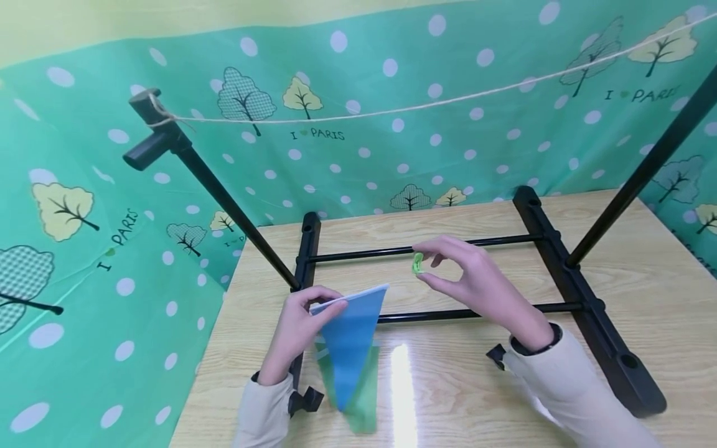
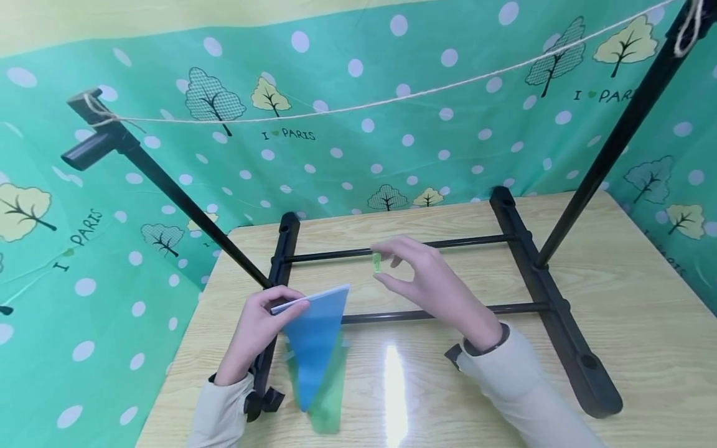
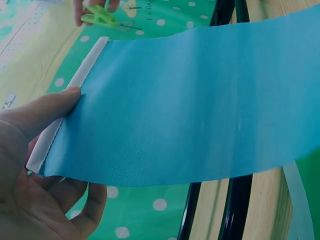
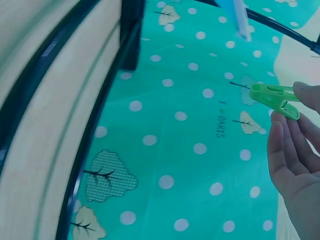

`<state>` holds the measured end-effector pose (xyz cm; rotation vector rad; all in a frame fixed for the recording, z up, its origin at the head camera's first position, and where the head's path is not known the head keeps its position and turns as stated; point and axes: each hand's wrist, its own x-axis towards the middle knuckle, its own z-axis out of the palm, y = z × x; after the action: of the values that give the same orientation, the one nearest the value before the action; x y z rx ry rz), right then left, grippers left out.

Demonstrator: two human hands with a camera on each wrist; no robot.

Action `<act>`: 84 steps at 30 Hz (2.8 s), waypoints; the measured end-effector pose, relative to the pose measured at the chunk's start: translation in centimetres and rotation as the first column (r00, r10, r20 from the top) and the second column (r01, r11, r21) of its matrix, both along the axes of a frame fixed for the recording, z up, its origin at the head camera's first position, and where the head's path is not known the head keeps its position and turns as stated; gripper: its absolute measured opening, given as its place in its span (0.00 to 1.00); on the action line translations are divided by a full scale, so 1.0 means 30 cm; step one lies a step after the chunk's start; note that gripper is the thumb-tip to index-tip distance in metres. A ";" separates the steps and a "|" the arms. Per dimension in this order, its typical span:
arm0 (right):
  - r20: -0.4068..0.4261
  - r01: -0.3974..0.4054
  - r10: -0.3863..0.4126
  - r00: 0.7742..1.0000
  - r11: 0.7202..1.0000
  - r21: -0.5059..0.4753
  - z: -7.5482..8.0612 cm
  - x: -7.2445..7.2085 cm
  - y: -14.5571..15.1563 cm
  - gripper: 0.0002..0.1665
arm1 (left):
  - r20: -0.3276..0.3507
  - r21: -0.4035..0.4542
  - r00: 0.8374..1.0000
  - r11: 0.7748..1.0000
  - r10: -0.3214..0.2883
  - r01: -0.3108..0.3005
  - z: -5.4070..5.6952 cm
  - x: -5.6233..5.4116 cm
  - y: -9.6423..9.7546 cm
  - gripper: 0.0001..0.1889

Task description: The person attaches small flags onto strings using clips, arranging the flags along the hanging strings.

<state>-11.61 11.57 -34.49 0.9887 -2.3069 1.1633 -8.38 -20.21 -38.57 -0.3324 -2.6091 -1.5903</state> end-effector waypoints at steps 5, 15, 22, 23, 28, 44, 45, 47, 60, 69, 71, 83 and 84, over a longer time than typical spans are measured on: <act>-0.038 -0.012 0.010 0.999 0.999 -0.032 0.034 -0.014 -0.017 0.24 | 0.024 0.064 0.999 0.998 0.023 -0.025 0.010 -0.007 0.007 0.06; -0.071 -0.050 0.046 0.996 0.998 -0.044 0.079 -0.025 -0.052 0.23 | 0.022 0.086 0.998 0.995 0.054 -0.056 0.030 -0.023 0.002 0.07; -0.102 -0.080 0.074 0.992 0.995 -0.064 0.119 -0.031 -0.079 0.22 | 0.000 0.093 0.997 0.993 0.076 -0.076 0.052 -0.037 -0.003 0.08; -0.108 -0.084 0.077 0.991 0.994 -0.068 0.124 -0.032 -0.083 0.22 | 0.000 0.094 0.997 0.992 0.082 -0.082 0.054 -0.040 -0.004 0.08; -0.127 -0.087 0.076 0.989 0.993 -0.085 0.151 -0.036 -0.102 0.24 | -0.004 0.100 0.995 0.990 0.099 -0.098 0.069 -0.051 -0.008 0.09; -0.165 -0.117 0.097 0.982 0.986 -0.119 0.202 -0.049 -0.155 0.22 | -0.060 0.088 0.990 0.988 0.129 -0.123 0.101 -0.079 -0.018 0.11; -0.168 -0.124 0.103 0.980 0.985 -0.120 0.205 -0.050 -0.158 0.22 | -0.065 0.087 0.990 0.989 0.127 -0.121 0.103 -0.081 -0.019 0.12; -0.175 -0.134 0.112 0.978 0.983 -0.122 0.212 -0.051 -0.164 0.21 | -0.069 0.088 0.989 0.989 0.129 -0.122 0.109 -0.086 -0.020 0.13; -0.164 -0.190 0.166 0.973 0.971 -0.144 0.279 -0.057 -0.193 0.23 | -0.127 0.151 0.975 0.975 0.184 -0.164 0.150 -0.107 -0.019 0.13; -0.182 -0.217 0.190 0.965 0.965 -0.146 0.311 -0.079 -0.215 0.22 | -0.105 0.214 0.970 0.957 0.222 -0.196 0.181 -0.118 -0.025 0.14; -0.185 -0.224 0.197 0.963 0.964 -0.143 0.317 -0.083 -0.222 0.21 | -0.104 0.215 0.968 0.956 0.228 -0.202 0.188 -0.120 -0.026 0.15; -0.238 -0.243 0.207 0.949 0.961 -0.131 0.379 -0.095 -0.267 0.17 | -0.111 0.187 0.968 0.961 0.226 -0.203 0.227 -0.133 -0.044 0.16; -0.239 -0.239 0.203 0.950 0.962 -0.131 0.385 -0.096 -0.270 0.17 | -0.116 0.186 0.968 0.962 0.224 -0.201 0.231 -0.135 -0.045 0.16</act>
<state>-14.48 3.48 -22.95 1.2722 -1.9346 1.2296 -12.42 -21.56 -31.64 -0.1370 -2.2977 -1.6417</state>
